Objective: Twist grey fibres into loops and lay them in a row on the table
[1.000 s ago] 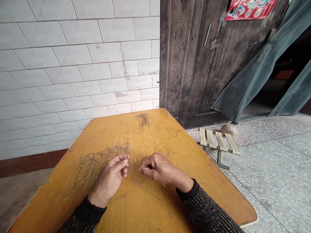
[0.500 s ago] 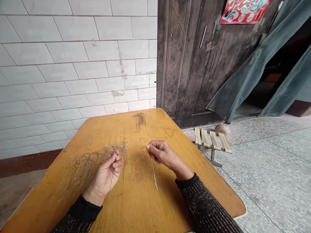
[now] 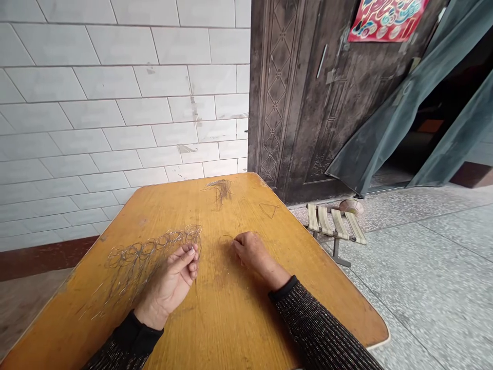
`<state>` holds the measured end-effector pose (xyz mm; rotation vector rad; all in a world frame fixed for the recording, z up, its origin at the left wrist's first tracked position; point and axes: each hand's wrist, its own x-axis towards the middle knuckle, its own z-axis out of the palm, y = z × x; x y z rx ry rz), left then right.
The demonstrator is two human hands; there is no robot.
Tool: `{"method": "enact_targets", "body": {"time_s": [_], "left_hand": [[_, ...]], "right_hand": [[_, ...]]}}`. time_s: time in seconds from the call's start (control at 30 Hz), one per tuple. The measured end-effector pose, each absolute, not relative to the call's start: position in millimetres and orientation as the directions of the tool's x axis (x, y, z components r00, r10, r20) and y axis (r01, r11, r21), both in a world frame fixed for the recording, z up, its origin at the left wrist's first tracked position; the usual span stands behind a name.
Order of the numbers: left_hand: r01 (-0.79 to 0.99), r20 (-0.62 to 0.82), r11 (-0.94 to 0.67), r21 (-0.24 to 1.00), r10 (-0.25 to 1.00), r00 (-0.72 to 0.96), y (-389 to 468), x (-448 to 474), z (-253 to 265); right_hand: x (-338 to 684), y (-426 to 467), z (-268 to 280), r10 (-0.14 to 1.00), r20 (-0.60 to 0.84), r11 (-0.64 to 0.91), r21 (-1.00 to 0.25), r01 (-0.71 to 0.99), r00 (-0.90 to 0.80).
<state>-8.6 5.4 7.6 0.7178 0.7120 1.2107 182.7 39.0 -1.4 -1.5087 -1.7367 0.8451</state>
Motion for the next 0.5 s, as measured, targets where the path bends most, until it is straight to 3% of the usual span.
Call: {"method": "enact_targets", "body": {"time_s": [0.07, 0.23, 0.5], "left_hand": [[-0.505, -0.094, 0.173, 0.845, 0.98, 0.177, 4.7, -7.2, 6.1], [-0.398, -0.065, 0.115, 0.91, 0.988, 0.138, 2.8, -5.1, 3.1], [-0.417, 0.007, 0.091, 0.904, 0.973, 0.229, 1.9, -5.2, 3.5]], "right_hand": [[183.0, 34.8, 6.1, 0.985, 0.133, 0.17, -0.841, 0.514, -0.108], [174.5, 19.5, 20.3, 0.94, 0.154, 0.219, -0.956, 0.194, -0.305], [156.3, 14.3, 0.3, 0.838, -0.022, -0.008, -1.0, 0.028, -0.546]]}}
